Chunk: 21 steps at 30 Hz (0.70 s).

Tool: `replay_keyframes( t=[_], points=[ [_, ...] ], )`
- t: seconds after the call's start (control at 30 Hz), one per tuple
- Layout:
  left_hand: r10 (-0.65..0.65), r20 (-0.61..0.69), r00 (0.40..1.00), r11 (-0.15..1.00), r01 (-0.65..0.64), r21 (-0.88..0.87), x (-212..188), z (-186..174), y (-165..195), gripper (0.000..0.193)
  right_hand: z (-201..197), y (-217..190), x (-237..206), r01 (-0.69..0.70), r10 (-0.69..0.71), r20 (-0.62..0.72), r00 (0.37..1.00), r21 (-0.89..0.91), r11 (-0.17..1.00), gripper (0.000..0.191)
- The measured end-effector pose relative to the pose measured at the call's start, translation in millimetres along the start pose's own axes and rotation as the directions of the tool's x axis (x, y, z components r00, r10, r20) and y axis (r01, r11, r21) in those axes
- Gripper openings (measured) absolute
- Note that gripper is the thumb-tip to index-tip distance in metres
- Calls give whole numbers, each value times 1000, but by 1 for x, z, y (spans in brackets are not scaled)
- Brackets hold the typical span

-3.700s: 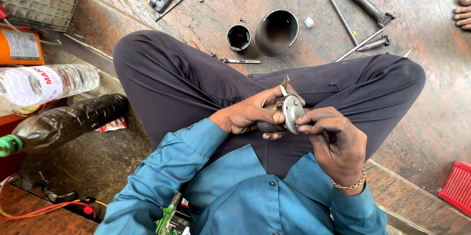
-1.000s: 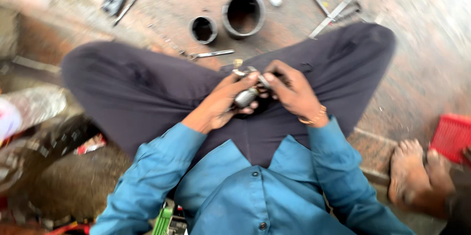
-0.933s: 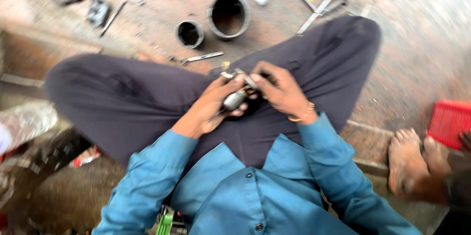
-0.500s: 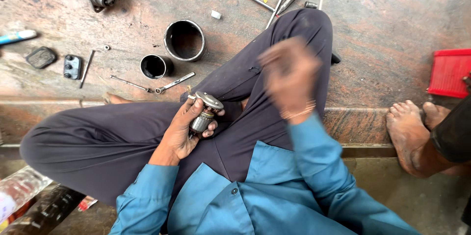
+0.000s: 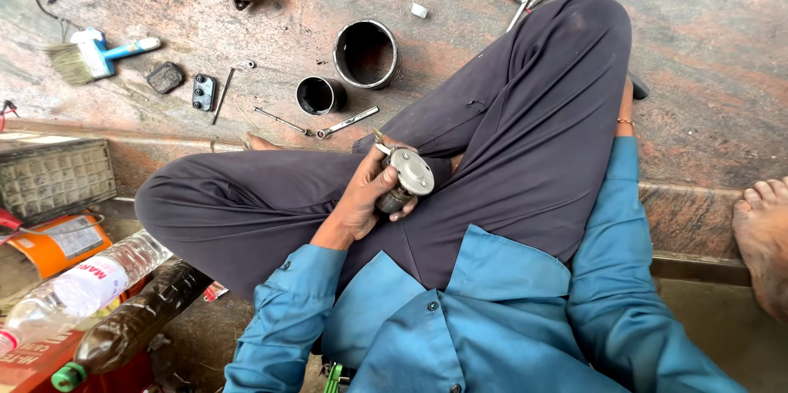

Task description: The person sits on the floor of a repair shop and disassembles a starter motor in their lap. They separate the end cap from the motor body by hand, then use a red-handled screwdriver to pry and work on the assembly, handling the armature, end cap, and housing, and set parts on the floor beside them.

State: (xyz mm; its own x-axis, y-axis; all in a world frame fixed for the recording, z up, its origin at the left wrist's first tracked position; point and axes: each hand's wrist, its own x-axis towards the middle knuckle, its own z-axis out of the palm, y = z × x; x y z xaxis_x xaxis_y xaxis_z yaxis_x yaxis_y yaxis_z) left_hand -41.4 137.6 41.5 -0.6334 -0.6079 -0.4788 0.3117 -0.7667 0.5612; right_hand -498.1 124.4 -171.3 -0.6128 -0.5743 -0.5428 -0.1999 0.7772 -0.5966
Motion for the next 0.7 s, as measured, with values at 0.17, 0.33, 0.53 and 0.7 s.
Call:
replay_keyframes(
  t=[0.17, 0.33, 0.53, 0.7],
  points=[
    [42, -3, 999, 983, -41, 177, -1, 3, -1, 75, 5, -3, 6, 3, -3, -9, 1000, 32, 999, 9],
    [134, -3, 991, 965, -130, 229, 8, 6, -7, 83, 2, 1, 4, 11, -9, -40, 999, 44, 999, 9],
    [234, -42, 971, 942, -216, 258, 37, 22, -28, 83, -8, 18, 0, -13, 20, -92, 996, 74, 997, 11],
    [406, -50, 913, 878, -374, 300, 63, 40, -44, 74, -12, 35, -5, -22, 35, -113, 993, 111, 994, 12]
  ],
)
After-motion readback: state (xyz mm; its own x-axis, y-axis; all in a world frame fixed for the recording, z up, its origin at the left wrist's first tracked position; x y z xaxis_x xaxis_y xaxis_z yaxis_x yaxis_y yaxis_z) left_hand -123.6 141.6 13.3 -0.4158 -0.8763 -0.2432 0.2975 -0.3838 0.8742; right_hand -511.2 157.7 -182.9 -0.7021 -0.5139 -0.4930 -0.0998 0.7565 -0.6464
